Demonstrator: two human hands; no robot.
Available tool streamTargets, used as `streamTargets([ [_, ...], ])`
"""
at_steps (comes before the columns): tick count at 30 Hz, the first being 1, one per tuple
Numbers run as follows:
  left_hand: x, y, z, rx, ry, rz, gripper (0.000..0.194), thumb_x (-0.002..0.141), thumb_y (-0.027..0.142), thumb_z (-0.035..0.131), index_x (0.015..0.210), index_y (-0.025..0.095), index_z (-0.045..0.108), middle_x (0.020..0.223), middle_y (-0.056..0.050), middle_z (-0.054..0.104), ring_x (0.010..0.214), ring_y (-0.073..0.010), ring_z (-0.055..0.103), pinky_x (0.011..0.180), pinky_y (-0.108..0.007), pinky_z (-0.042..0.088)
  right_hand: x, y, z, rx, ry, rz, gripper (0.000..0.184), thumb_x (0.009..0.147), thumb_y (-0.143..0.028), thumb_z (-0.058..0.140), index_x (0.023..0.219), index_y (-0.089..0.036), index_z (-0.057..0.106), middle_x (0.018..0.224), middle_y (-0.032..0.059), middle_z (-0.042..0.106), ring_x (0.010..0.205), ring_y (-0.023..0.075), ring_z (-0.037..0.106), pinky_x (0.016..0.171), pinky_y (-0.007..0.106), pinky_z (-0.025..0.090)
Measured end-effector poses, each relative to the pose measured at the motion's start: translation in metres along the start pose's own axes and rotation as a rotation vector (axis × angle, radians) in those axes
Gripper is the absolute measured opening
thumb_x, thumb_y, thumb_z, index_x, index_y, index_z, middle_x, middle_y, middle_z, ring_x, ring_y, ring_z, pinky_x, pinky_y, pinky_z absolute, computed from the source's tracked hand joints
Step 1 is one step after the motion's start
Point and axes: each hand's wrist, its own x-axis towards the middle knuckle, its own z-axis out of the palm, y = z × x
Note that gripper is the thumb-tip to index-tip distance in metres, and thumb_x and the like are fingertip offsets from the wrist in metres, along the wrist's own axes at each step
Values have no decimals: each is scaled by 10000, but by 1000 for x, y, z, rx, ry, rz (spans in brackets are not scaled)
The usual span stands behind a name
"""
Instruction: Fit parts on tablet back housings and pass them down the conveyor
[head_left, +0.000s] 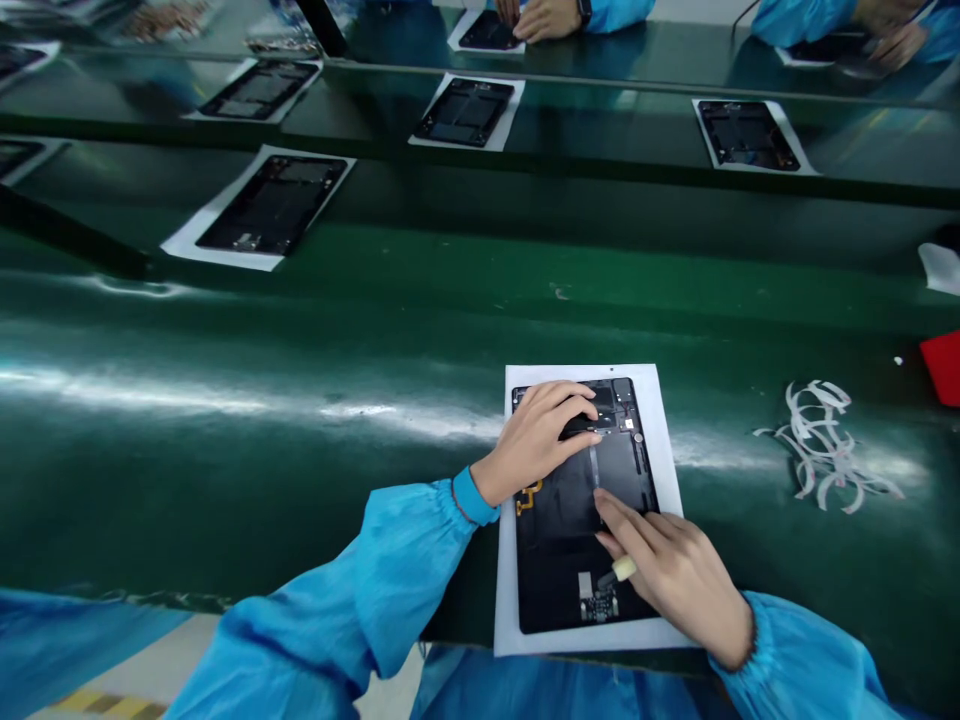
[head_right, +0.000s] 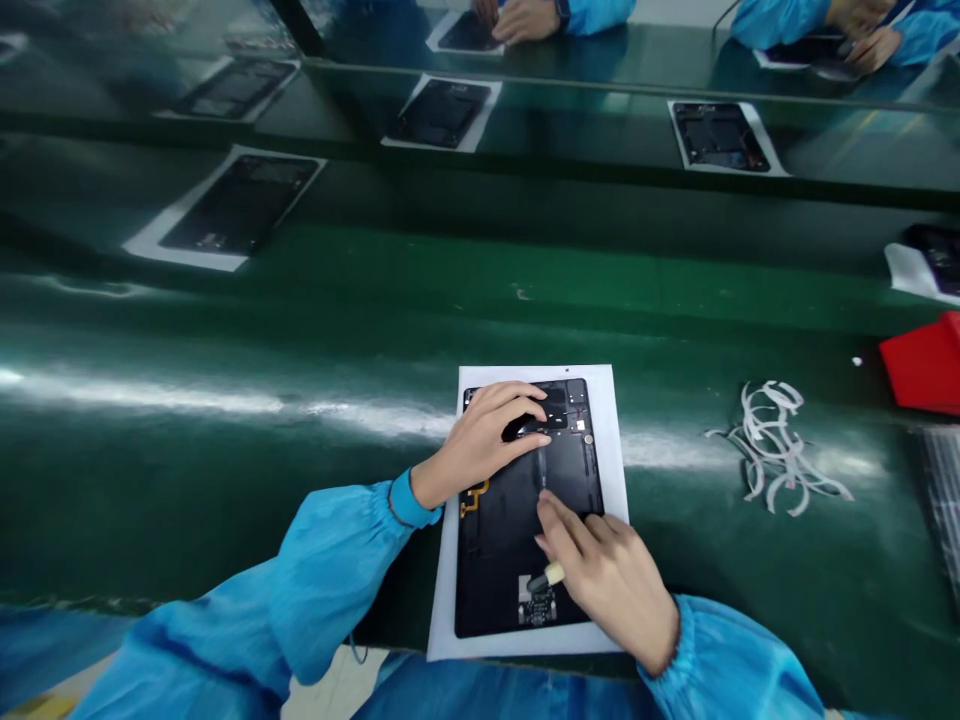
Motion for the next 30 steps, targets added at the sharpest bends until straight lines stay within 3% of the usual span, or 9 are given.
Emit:
streamTargets([
  [4,1,0,0,-36,36,-12,241,846,267,656,1050,209,544,1171,-66,631,1130,-240,555,981,-406,398,26,15,-2,-23,-17,57,368,893,-83,444,1249,-97,539,1121,120,700,627,159,660,557,292,490],
  [7,2,0,-1,-140,183,-96,214,874,227,586,1075,202,516,1105,-72,632,1065,-220,584,947,-383,444,38,25,-1,-4,-39,87,535,758,11,416,1271,-105,511,938,82,729,621,166,658,545,273,476],
  [10,-8,6,-2,-167,317,-127,93,903,206,528,997,204,531,1036,-64,639,1016,-198,603,921,-366,470,39,28,0,32,-36,111,605,708,26,393,1287,-123,487,873,56,723,642,162,660,577,258,477],
  [12,-26,16,-2,-97,252,-71,37,918,207,516,925,202,551,1003,-59,655,1021,-200,604,921,-372,467,38,29,1,62,-34,121,631,696,32,375,1298,-130,469,869,49,723,653,157,661,593,250,475],
  [14,-51,29,-1,-4,88,27,88,937,234,509,914,196,585,1022,-62,678,1083,-214,593,954,-386,450,37,29,1,101,-45,128,652,682,33,363,1304,-137,459,867,41,722,664,155,662,605,245,474],
  [16,-74,41,1,93,-99,133,205,952,326,503,1054,187,613,1147,-75,676,1198,-243,543,1023,-416,406,37,30,1,139,-63,136,660,674,24,364,1305,-146,457,873,34,721,674,152,662,620,241,476],
  [19,-96,51,2,221,-297,244,515,934,507,467,1322,171,513,1355,-90,574,1317,-290,443,1108,-470,314,39,32,0,167,-77,161,647,678,12,376,1295,-159,467,882,27,720,677,143,659,631,234,472],
  [26,-98,50,-1,322,-401,317,863,848,729,350,1467,128,334,1490,-96,410,1381,-337,344,1157,-487,199,39,31,4,171,-46,170,621,694,27,382,1276,-159,495,918,31,720,700,143,663,628,242,467],
  [30,-103,53,-4,336,-428,357,868,850,726,349,1478,128,309,1487,-97,417,1394,-319,327,1147,-446,234,39,30,7,177,-29,170,585,727,27,400,1268,-164,514,946,35,725,760,147,674,671,241,478],
])
